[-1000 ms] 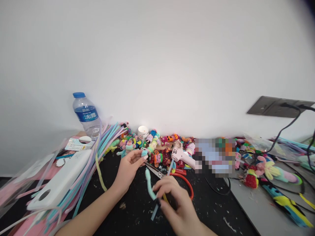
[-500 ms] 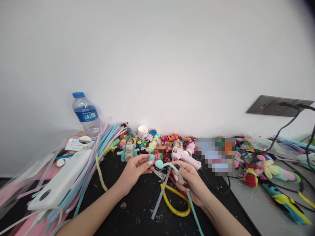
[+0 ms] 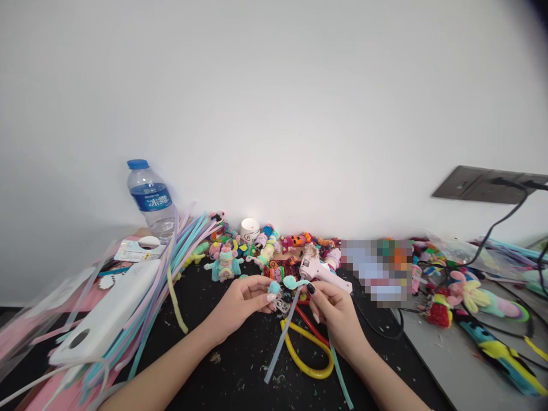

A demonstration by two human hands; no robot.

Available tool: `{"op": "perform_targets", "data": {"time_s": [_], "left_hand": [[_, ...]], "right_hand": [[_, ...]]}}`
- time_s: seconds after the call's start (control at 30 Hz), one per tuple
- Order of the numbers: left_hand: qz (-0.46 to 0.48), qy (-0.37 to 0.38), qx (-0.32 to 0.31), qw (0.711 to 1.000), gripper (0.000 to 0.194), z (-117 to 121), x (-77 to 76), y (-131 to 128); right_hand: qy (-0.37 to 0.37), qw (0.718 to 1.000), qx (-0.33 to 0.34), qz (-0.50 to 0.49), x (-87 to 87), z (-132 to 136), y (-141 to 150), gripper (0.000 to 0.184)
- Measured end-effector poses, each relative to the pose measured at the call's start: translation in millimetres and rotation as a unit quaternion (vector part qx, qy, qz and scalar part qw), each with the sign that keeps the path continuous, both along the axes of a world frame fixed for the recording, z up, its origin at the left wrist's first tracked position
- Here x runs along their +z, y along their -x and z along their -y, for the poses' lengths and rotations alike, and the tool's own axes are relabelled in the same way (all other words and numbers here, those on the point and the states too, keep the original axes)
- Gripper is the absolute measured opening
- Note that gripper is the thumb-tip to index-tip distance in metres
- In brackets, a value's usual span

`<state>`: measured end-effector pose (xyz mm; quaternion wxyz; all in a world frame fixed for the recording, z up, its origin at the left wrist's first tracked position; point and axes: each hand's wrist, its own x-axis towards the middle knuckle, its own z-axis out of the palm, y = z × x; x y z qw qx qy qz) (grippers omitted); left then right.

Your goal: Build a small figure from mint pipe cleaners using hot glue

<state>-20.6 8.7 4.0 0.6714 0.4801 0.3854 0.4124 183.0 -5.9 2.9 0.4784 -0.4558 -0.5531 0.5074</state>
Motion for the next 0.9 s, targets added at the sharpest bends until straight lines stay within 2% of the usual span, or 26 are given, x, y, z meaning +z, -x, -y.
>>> {"op": "perform_targets", "data": {"time_s": [0.17,0.23,0.33,0.37,0.47,0.57,0.67,0.9], "left_hand": [[0.021,0.01,-0.009,1.0,0.025,0.2,-1.9,0.8],[0.049,0.019,-0.013,0.999,0.022,0.9,-1.9,1.4],[0.099,0.041,-0.026,0.994,0.019,1.8,0.3,2.5],[0.114,0.052,-0.037,0.991,0.019,1.9,1.3,3.1],[0.161,0.079,-0.079,0.981,0.024,1.7,3.0,5.9],[0.204,0.088,-0.105,0.969,0.027,1.2,3.3,9.1],[0.224,0.096,-0.118,0.963,0.022,1.6,3.1,10.8],[0.239,0.109,-0.148,0.954,0.014,4.4,1.0,10.0]], "right_hand": [[-0.123,0.979,-0.084,0.138,0.1,4.2,-1.3,0.038],[-0.168,0.959,-0.119,0.197,-1.1,6.1,-2.7,0.033],[-0.281,0.91,-0.145,0.269,-1.0,8.9,-4.5,0.016],[-0.327,0.889,-0.142,0.289,-0.1,9.8,-4.7,0.015],[-0.442,0.823,-0.112,0.338,4.0,12.0,-4.2,0.022],[-0.504,0.78,-0.083,0.362,6.9,14.3,-4.0,0.03],[-0.524,0.77,-0.047,0.361,6.5,17.8,-4.9,0.039],[-0.513,0.787,0.001,0.343,8.6,22.4,1.4,0.045]]}}
